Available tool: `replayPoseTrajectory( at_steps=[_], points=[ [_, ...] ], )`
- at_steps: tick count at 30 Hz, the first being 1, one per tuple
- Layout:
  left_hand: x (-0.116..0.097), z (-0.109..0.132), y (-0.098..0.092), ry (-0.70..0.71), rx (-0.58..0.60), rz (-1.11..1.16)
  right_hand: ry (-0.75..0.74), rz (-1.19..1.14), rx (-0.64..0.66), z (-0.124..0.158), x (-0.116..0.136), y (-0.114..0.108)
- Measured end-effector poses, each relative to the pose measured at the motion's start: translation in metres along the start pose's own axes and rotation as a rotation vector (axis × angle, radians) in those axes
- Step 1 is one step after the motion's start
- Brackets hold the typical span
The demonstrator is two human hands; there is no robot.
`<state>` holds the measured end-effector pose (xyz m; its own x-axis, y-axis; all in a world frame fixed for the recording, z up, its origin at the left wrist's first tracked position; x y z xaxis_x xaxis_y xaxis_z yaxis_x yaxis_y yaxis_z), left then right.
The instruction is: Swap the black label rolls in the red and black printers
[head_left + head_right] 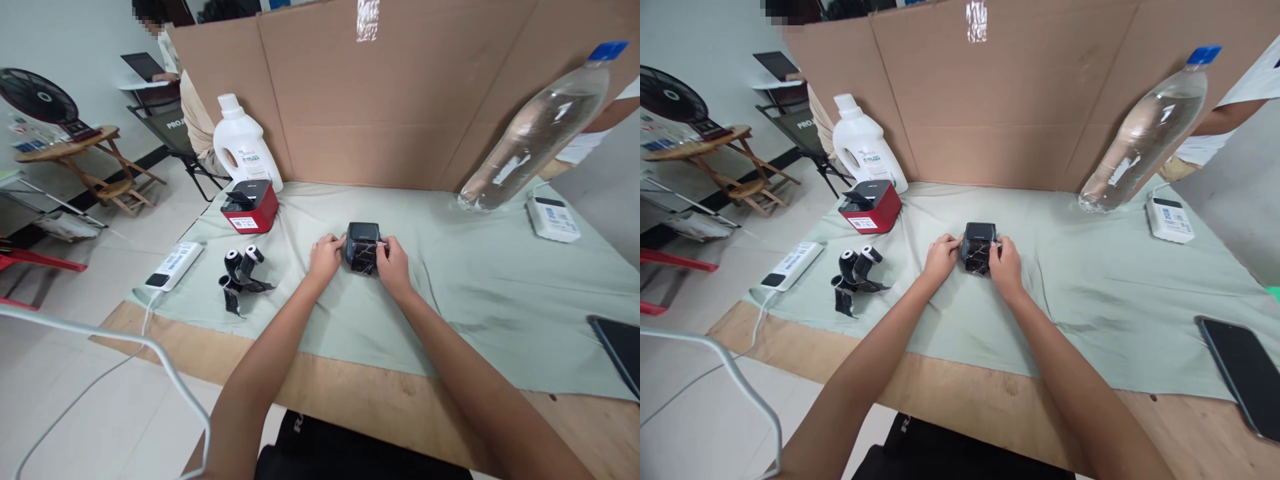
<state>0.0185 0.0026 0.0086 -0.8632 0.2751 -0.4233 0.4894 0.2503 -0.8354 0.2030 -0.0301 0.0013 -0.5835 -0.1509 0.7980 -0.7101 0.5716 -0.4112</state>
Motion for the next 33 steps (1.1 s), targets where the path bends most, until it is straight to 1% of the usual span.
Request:
replayPoseTrajectory(
  at_steps=[8, 14, 18, 25, 33],
  points=[
    [0.0003, 0.0011, 0.0009, 0.021, 0.008, -0.017, 0.001, 0.001, -0.008, 0.0007, 0.0012, -0.0005],
    [-0.0015, 0.0015, 0.0004, 0.099, 0.022, -0.067, -0.024, 0.035, -0.028, 0.0001, 0.0006, 0.0014],
    [-0.0027, 0.0023, -0.0008, 0.136, 0.017, -0.071, -0.03, 0.014, -0.031, -0.001, -0.0016, 0.0016],
    [-0.0008, 0.0012, -0.002, 0.156, 0.014, -0.001, -0.029, 0.003, -0.014, -0.0017, -0.0038, 0.0022],
    [0.001, 0.0008, -0.0013, 0.163, 0.016, -0.024, -0.039, 0.014, -0.021, -0.0012, -0.0035, 0.0022]
  ],
)
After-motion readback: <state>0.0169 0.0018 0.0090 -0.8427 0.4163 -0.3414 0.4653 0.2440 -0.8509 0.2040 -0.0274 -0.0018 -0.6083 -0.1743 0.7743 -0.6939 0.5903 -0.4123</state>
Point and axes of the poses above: each hand's wrist, its own z-axis away from the middle knuckle, its own y-axis out of the palm, x = y × z, the point moved 2 cm from there along -z, towards the middle knuckle, and after that the axes turned 10 degrees about -x, right-handed, at the moved point
